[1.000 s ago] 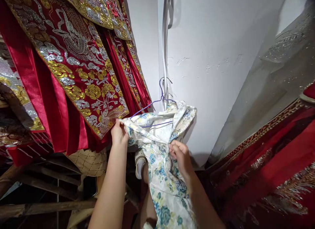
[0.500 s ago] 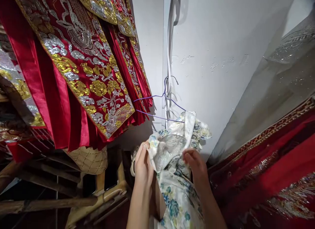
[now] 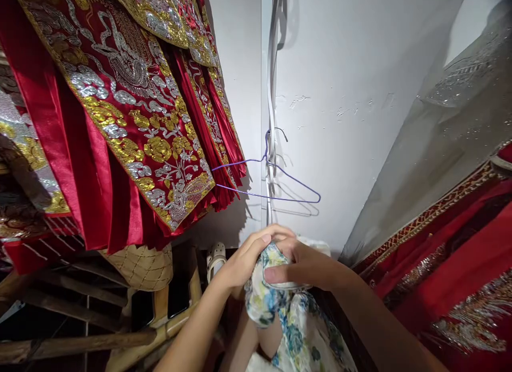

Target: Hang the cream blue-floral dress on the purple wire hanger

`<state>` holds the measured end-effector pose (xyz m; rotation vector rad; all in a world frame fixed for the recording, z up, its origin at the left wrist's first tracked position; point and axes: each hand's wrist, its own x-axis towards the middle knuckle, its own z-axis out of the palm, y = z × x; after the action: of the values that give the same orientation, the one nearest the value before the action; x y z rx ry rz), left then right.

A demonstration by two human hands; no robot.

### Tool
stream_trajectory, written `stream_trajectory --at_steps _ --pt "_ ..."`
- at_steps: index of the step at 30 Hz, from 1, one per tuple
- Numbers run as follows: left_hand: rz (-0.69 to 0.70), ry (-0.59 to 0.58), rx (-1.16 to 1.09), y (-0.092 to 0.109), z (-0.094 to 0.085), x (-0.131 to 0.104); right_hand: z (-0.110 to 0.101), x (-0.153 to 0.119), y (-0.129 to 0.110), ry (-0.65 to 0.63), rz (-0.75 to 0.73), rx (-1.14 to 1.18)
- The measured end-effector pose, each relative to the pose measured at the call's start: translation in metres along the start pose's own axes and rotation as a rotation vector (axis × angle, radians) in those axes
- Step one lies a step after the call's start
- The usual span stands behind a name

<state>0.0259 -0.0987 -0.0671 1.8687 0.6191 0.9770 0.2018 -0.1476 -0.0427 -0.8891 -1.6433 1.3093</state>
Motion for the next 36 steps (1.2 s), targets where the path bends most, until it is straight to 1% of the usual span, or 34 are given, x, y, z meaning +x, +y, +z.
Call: stream_trajectory --at_steps 2,3,4,6,7,8,9,12,14,15,17,18,20,22,24,26,27,28,30,31,32,33,34,36 --pt "-0.039 -0.037 0.003 -0.014 -0.001 0.002 -0.006 -0.002 -0.013 -0.165 0.08 -0.037" --pt "-0.038 -0.044 0.033 -0.02 -0.002 0.001 -0.011 -0.004 -0.019 -0.188 0.122 -0.027" --pt "-0.026 -0.075 0.079 -0.026 -0.004 -0.002 -0.017 -0.007 -0.024 -0.146 0.15 -0.002" --pt "-0.016 -0.2 0.203 -0.034 -0.015 -0.008 -0.032 -0.015 -0.032 0.002 0.155 0.041" --pt "-0.028 -0.251 0.275 -0.036 -0.024 -0.011 -0.04 -0.019 -0.036 0.083 0.128 0.051" --pt "-0.048 -0.275 0.36 -0.037 -0.035 -0.013 -0.047 -0.023 -0.04 0.163 0.086 0.046" --pt "-0.067 -0.258 0.456 -0.037 -0.047 -0.015 -0.053 -0.025 -0.043 0.243 0.034 0.018" --pt "-0.1 -0.105 0.771 -0.034 -0.085 -0.019 -0.067 -0.026 -0.05 0.471 -0.16 -0.144" --pt "-0.126 -0.037 0.917 -0.031 -0.104 -0.023 -0.075 -0.017 -0.047 0.629 -0.289 -0.285" --pt "-0.134 -0.009 0.944 -0.029 -0.109 -0.025 -0.079 -0.01 -0.042 0.7 -0.344 -0.359" --pt "-0.129 0.04 0.921 -0.026 -0.115 -0.031 -0.089 0.01 -0.023 0.776 -0.417 -0.488" --pt "-0.124 0.057 0.891 -0.024 -0.115 -0.034 -0.094 0.022 -0.011 0.771 -0.43 -0.528" --pt "-0.153 0.084 0.844 -0.018 -0.114 -0.039 -0.103 0.049 0.018 0.706 -0.417 -0.533" --pt "-0.237 0.125 0.848 -0.012 -0.113 -0.042 -0.111 0.075 0.045 0.643 -0.339 -0.521" --pt "-0.316 0.189 0.871 -0.006 -0.113 -0.043 -0.114 0.096 0.066 0.586 -0.235 -0.521" --pt "-0.373 0.248 0.868 -0.004 -0.113 -0.043 -0.116 0.11 0.078 0.519 -0.166 -0.572" --pt "-0.409 0.268 0.83 -0.004 -0.114 -0.043 -0.116 0.114 0.082 0.491 -0.152 -0.609" --pt "-0.462 0.28 0.756 -0.006 -0.114 -0.042 -0.117 0.115 0.083 0.47 -0.147 -0.646" --pt "-0.591 0.281 0.516 -0.013 -0.115 -0.04 -0.118 0.11 0.083 0.463 -0.143 -0.697" --pt "-0.632 0.286 0.379 -0.017 -0.114 -0.038 -0.119 0.105 0.082 0.477 -0.142 -0.705" --pt "-0.64 0.309 0.262 -0.022 -0.114 -0.036 -0.12 0.098 0.08 0.498 -0.144 -0.701" --pt "-0.611 0.354 0.182 -0.026 -0.112 -0.032 -0.12 0.089 0.077 0.516 -0.153 -0.692" --pt "-0.552 0.413 0.136 -0.03 -0.111 -0.028 -0.12 0.08 0.075 0.53 -0.165 -0.676" --pt "-0.4 0.531 0.072 -0.035 -0.106 -0.015 -0.119 0.062 0.067 0.537 -0.184 -0.62"
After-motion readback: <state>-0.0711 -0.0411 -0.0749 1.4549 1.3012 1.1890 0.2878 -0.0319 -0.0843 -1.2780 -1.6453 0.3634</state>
